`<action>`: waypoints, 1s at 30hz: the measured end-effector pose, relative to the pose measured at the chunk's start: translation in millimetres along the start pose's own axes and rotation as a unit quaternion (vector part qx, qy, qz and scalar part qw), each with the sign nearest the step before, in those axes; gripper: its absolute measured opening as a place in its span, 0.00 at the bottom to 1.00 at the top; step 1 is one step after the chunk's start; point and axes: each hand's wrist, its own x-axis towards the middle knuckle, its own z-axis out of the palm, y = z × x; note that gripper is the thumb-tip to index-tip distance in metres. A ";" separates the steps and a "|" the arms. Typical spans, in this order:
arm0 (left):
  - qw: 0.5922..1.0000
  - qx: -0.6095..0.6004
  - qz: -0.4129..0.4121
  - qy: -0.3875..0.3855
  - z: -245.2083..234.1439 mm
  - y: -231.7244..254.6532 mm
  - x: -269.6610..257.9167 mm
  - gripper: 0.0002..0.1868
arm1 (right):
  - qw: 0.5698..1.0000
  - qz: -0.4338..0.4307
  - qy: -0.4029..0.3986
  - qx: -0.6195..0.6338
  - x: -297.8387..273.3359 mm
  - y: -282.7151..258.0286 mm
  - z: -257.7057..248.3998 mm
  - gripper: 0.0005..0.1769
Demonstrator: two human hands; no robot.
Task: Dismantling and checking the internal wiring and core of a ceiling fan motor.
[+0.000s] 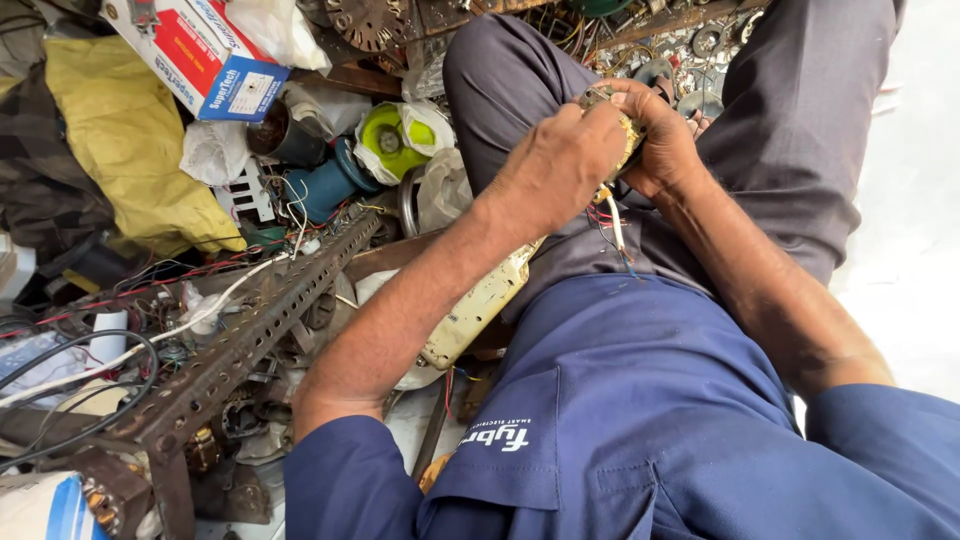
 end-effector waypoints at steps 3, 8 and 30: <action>0.999 0.006 0.021 0.024 1.5 0.5 3.1 0.03 | 1.000 -0.007 -0.015 0.009 2.3 3.1 -5.4 0.18; 0.999 -0.031 -0.009 0.005 1.8 -1.6 3.3 0.05 | 1.000 -0.013 0.011 0.008 2.9 1.9 -6.3 0.17; 0.898 -0.261 -0.193 0.296 65.6 27.5 -34.0 0.63 | 0.996 0.009 -0.086 0.030 -5.1 -16.0 13.9 0.44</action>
